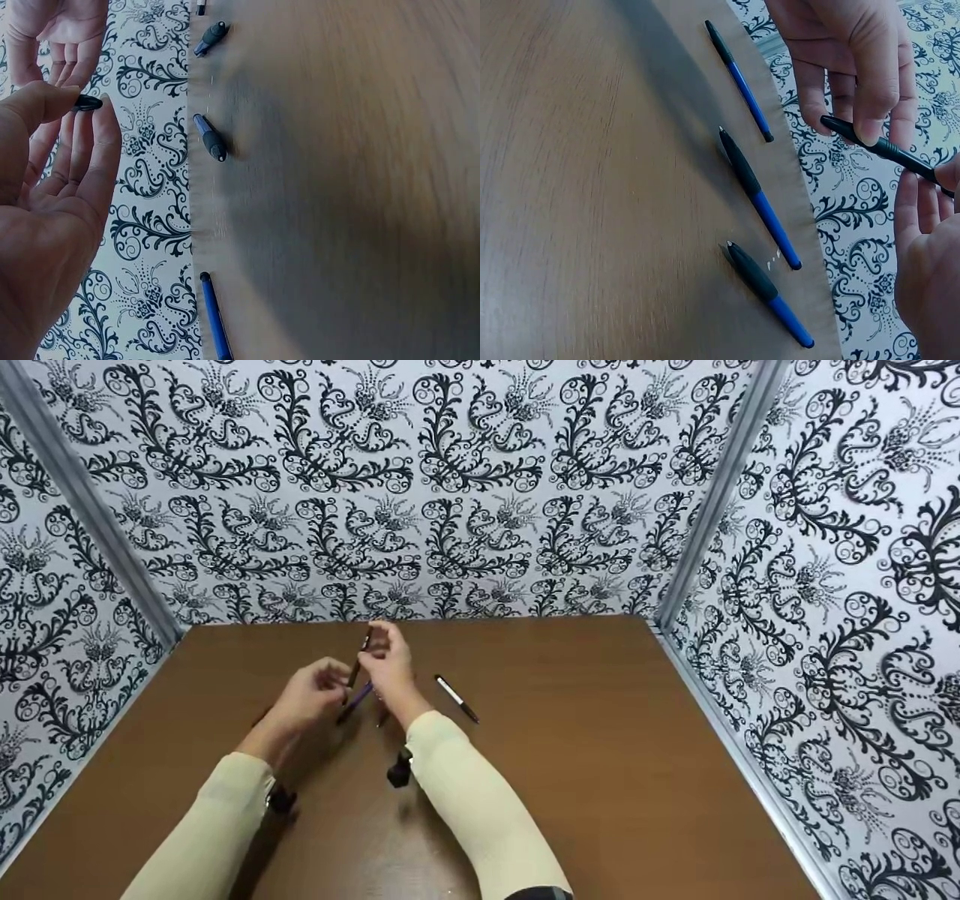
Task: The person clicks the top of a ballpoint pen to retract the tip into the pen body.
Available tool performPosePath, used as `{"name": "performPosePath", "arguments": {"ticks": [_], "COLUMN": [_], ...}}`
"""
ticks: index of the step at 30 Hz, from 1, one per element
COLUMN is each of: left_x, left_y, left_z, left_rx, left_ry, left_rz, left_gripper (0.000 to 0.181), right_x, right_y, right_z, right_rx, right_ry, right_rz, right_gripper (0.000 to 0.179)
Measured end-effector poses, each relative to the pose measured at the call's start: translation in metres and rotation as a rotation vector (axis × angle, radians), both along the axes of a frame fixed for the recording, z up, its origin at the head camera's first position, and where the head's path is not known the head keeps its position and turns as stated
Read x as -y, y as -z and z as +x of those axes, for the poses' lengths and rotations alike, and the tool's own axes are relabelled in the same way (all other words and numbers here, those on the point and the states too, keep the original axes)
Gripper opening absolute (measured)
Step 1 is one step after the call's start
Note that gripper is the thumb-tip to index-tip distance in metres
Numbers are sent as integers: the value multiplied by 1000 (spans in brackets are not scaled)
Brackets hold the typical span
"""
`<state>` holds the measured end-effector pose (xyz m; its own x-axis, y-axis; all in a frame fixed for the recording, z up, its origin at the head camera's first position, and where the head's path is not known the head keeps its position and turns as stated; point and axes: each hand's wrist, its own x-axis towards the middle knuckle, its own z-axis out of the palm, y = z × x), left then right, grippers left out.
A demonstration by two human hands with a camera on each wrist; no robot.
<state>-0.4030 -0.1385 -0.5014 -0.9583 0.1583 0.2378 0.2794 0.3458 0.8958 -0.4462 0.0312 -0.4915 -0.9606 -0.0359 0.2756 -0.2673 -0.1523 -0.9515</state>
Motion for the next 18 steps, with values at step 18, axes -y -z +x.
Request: {"name": "performPosePath", "arguments": {"ticks": [18], "left_x": [-1], "left_y": [-3], "left_z": [3], "left_rx": [44], "left_ry": [1], "left_rz": [-17], "left_gripper": [25], "right_x": [-6], "right_y": [5], "right_z": [0], "right_rx": [-13], "right_ry": [-2], "right_rz": [-28], "right_gripper": [61]}}
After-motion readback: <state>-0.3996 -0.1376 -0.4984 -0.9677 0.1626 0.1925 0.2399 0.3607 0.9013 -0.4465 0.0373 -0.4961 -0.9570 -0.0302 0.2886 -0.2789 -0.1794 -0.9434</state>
